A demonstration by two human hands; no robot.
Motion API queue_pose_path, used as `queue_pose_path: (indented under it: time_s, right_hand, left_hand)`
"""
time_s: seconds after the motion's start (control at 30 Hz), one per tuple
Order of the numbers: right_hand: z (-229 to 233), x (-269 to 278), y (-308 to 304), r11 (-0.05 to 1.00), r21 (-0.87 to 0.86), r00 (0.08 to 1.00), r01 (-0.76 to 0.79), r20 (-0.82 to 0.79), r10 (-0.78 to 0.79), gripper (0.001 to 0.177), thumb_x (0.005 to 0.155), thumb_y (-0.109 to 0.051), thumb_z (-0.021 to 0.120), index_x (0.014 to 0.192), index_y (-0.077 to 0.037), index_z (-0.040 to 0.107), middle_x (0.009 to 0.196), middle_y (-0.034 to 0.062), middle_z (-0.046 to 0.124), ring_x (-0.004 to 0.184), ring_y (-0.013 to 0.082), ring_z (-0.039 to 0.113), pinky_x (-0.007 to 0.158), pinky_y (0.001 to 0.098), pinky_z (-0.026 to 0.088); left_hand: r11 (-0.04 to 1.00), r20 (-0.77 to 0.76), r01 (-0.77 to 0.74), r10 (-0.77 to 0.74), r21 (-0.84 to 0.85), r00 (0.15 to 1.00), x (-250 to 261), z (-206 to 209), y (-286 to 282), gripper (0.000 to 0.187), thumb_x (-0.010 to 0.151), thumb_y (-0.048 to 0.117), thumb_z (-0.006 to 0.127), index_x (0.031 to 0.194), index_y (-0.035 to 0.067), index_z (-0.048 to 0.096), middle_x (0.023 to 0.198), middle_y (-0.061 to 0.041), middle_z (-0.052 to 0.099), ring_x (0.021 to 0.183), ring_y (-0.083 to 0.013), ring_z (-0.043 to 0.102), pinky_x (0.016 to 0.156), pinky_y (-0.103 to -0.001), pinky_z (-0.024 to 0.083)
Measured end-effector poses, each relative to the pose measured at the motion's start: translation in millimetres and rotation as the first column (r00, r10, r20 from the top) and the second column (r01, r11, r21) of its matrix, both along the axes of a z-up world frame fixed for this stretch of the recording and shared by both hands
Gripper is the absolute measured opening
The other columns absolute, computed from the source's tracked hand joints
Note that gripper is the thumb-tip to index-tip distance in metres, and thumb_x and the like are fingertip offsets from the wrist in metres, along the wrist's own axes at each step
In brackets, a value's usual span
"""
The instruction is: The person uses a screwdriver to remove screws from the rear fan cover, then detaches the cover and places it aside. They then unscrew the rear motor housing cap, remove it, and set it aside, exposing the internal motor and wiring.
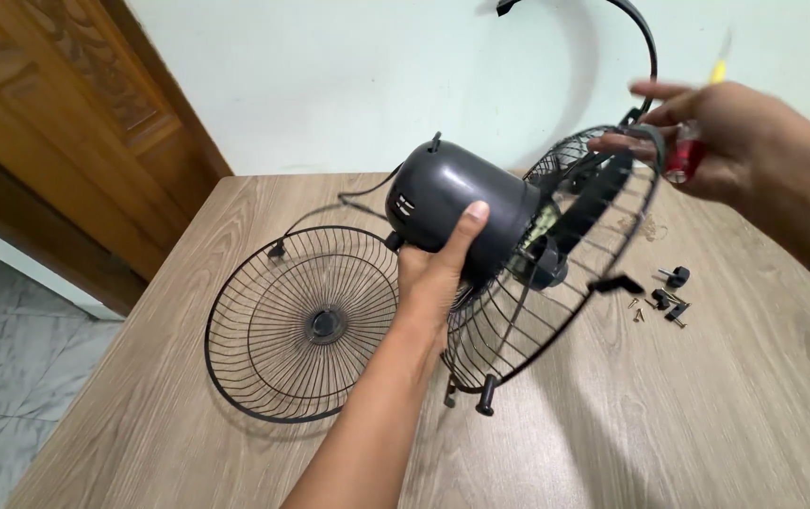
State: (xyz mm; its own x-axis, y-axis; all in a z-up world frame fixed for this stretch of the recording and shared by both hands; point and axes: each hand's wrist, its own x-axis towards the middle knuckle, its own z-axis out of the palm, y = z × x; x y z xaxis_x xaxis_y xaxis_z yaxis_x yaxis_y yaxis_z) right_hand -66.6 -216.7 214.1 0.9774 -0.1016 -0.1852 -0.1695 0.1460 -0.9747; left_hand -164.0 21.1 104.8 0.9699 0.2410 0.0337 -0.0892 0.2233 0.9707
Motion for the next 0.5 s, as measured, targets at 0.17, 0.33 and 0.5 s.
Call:
queue_pose_path:
  time_s: [0.17,0.33,0.5]
  right_hand:
    - [-38.5,28.8,-26.9,0.990,0.126,0.977,0.064,-0.211,-0.037,0.041,0.106,-0.013,0.047,0.134,0.015,0.043,0.129,0.0410,0.058,0.099,0.0313,0.079,0.079,0.0242,0.060]
    - [-94.3,40.9,-47.2,0.989,-0.137,0.937,-0.063,-0.349,0.011,0.035,0.105,-0.005,0.051,0.125,0.023,0.049,0.115,0.0326,0.068,0.095,0.0289,0.075,0.078,0.0296,0.060]
    - [-138.1,16.3,-53.0,0.935,-0.294,0.895,-0.199,-0.443,0.051,0.027,0.103,-0.003,0.051,0.122,0.015,0.058,0.114,0.0274,0.071,0.093,0.0320,0.074,0.077,0.0388,0.063]
  left_hand:
    - [0.975,0.084,-0.099,0.083,0.200,0.993,-4.3,0.3,-9.9,0.080,0.065,0.052,0.085,0.122,0.000,0.065,0.112,-0.014,0.076,0.102,-0.0224,0.076,0.090,-0.033,0.060]
    - [0.877,0.034,-0.126,0.125,0.463,0.992,-9.9,-13.1,-15.5,0.099,0.059,0.057,0.087,0.127,-0.004,0.051,0.113,-0.017,0.073,0.103,-0.0273,0.075,0.091,-0.037,0.060]
    - [0.693,0.121,-0.133,0.066,0.709,0.990,-25.5,-38.4,-14.5,0.109,0.060,0.062,0.092,0.130,-0.008,0.046,0.116,-0.025,0.067,0.107,-0.0369,0.071,0.093,-0.044,0.057]
